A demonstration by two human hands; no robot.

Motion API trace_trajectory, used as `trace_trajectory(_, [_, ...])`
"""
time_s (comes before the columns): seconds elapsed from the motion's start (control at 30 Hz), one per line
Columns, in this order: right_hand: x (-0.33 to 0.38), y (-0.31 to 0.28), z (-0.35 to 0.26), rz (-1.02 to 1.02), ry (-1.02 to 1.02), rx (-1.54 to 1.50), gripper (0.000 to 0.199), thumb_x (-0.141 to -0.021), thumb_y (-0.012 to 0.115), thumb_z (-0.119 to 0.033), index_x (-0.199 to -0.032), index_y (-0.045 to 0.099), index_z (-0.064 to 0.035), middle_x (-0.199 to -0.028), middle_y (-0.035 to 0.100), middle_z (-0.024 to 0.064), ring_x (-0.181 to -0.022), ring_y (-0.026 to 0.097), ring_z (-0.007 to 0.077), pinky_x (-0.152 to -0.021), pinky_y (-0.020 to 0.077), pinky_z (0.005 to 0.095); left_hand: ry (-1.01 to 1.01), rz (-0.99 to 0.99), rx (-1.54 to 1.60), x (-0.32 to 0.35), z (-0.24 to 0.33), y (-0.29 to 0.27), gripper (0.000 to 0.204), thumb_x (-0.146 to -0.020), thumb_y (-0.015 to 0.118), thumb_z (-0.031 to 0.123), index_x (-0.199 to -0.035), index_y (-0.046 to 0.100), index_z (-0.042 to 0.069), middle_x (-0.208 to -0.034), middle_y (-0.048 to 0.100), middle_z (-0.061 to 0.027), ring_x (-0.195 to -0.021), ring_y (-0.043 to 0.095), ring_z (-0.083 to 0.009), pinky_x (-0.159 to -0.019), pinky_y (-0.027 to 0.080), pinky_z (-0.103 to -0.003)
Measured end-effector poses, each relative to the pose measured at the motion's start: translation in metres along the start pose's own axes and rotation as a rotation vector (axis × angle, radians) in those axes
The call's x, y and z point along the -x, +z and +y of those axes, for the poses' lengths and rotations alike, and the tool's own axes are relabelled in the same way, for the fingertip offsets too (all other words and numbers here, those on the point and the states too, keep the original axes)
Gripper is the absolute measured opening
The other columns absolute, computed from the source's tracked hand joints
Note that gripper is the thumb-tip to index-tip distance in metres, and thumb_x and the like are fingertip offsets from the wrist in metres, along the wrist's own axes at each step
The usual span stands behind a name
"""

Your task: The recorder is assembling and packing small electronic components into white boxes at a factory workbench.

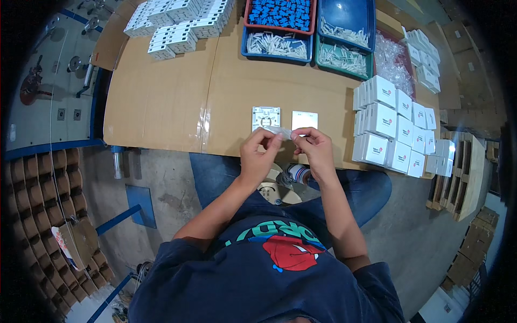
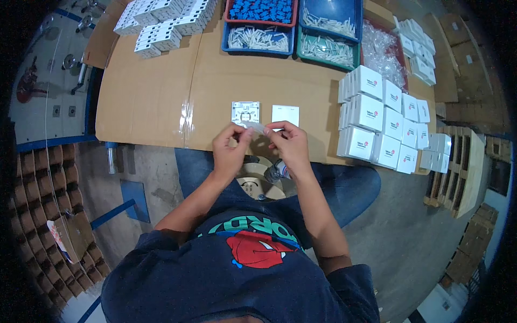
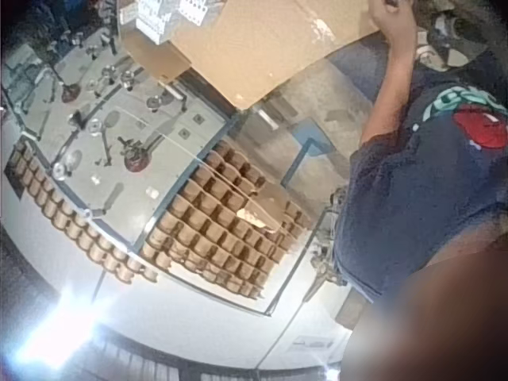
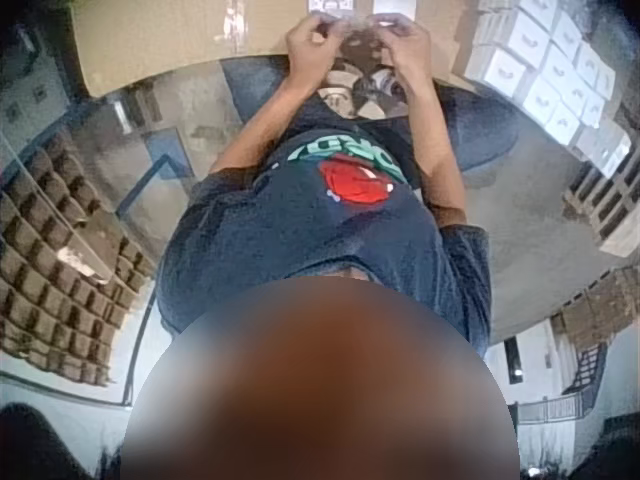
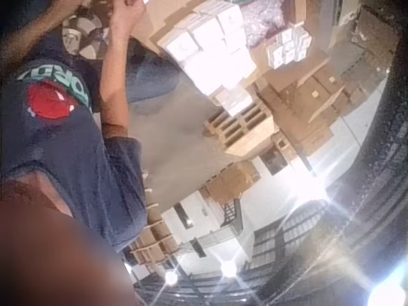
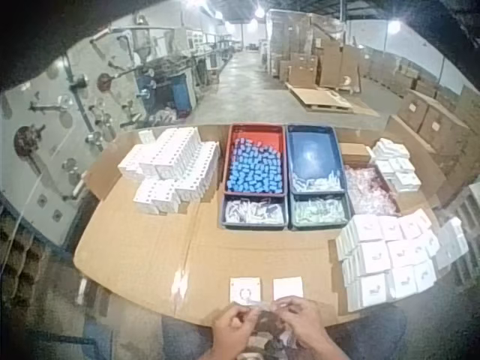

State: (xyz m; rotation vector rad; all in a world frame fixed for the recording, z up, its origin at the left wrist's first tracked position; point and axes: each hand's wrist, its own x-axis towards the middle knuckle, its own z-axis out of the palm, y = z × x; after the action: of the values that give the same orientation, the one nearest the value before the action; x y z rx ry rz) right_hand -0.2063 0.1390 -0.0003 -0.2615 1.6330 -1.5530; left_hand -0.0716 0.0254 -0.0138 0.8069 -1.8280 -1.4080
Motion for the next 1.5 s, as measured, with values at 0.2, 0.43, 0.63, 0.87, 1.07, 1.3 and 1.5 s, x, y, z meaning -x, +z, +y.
trace_trajectory(0.2, [0.003, 0.006, 0.001, -0.053, 0.029, -0.019, 0.011, -0.096, 0.073, -0.007, -0.105, 0.071, -0.0019, -0.085, 0.071, 0.0016, -0.071, 0.062, 0.007, -0.065, 0.0529, 0.0238, -0.161, -0.113, 0.059, -0.001, -0.002, 0.011, 0.015, -0.096, 0.073, 0.013, -0.094, 0.067, -0.001, -0.077, 0.065, -0.0023, -0.068, 0.055, -0.0075, -0.061, 0.045, -0.025])
trace_trajectory(0.43, [0.004, 0.007, 0.0, -0.022, 0.037, 0.087, 0.01, -0.095, 0.072, -0.006, -0.103, 0.07, -0.002, -0.081, 0.068, 0.0008, -0.068, 0.059, 0.0057, -0.062, 0.0516, 0.0229, -0.216, -0.169, -0.058, -0.002, 0.003, 0.006, 0.01, -0.095, 0.07, 0.01, -0.097, 0.068, 0.001, -0.081, 0.067, -0.004, -0.077, 0.063, -0.011, -0.071, 0.049, -0.027])
trace_trajectory(0.63, [0.004, 0.004, 0.002, -0.004, -0.261, 0.338, 0.01, -0.093, 0.067, 0.0, -0.102, 0.071, -0.002, -0.09, 0.066, 0.0009, -0.067, 0.059, 0.0062, -0.059, 0.0491, 0.0242, 0.131, -0.224, -0.406, -0.011, 0.013, -0.004, 0.013, -0.087, 0.07, 0.014, -0.088, 0.063, 0.002, -0.077, 0.061, -0.0102, -0.07, 0.059, -0.0285, -0.068, 0.046, -0.041])
trace_trajectory(0.87, [0.02, 0.003, -0.026, -0.07, -0.517, 0.9, 0.028, -0.088, 0.061, 0.006, -0.106, 0.079, -0.0065, -0.098, 0.063, 0.0066, -0.073, 0.065, 0.0193, -0.067, 0.0507, 0.0321, 0.234, -0.277, -0.478, -0.012, 0.014, -0.004, 0.011, -0.084, 0.069, 0.014, -0.082, 0.061, 0.007, -0.078, 0.058, -0.0068, -0.078, 0.059, -0.0269, -0.075, 0.042, -0.041])
trace_trajectory(1.07, [0.022, 0.0, -0.034, -0.136, -0.438, 1.098, 0.026, -0.09, 0.063, -0.003, -0.106, 0.08, -0.0137, -0.103, 0.067, 0.0069, -0.083, 0.068, 0.0327, -0.073, 0.0548, 0.0427, 0.299, -0.283, -0.474, -0.012, 0.016, -0.004, 0.012, -0.08, 0.071, 0.011, -0.084, 0.061, 0.006, -0.08, 0.055, -0.0081, -0.081, 0.057, -0.0278, -0.076, 0.043, -0.042])
trace_trajectory(1.3, [0.011, -0.021, -0.035, -0.231, -0.287, 0.658, 0.027, -0.092, 0.061, 0.0, -0.11, 0.079, -0.0062, -0.086, 0.066, 0.0098, -0.077, 0.066, 0.0221, -0.071, 0.0515, 0.0326, 0.405, -0.228, -0.253, -0.02, 0.035, -0.006, 0.053, -0.079, 0.081, 0.022, -0.126, 0.063, 0.005, -0.119, 0.06, -0.013, -0.109, 0.058, -0.0324, -0.098, 0.044, -0.044])
trace_trajectory(1.5, [0.01, -0.03, -0.044, -0.336, -0.064, 0.484, 0.022, -0.091, 0.069, -0.001, -0.111, 0.078, -0.0013, -0.091, 0.072, 0.0049, -0.081, 0.061, 0.0079, -0.071, 0.0492, 0.0264, 0.347, -0.571, -0.285, -0.019, 0.012, -0.013, 0.066, -0.08, 0.083, 0.022, -0.139, 0.058, 0.006, -0.119, 0.061, -0.0133, -0.11, 0.058, -0.0338, -0.101, 0.043, -0.044])
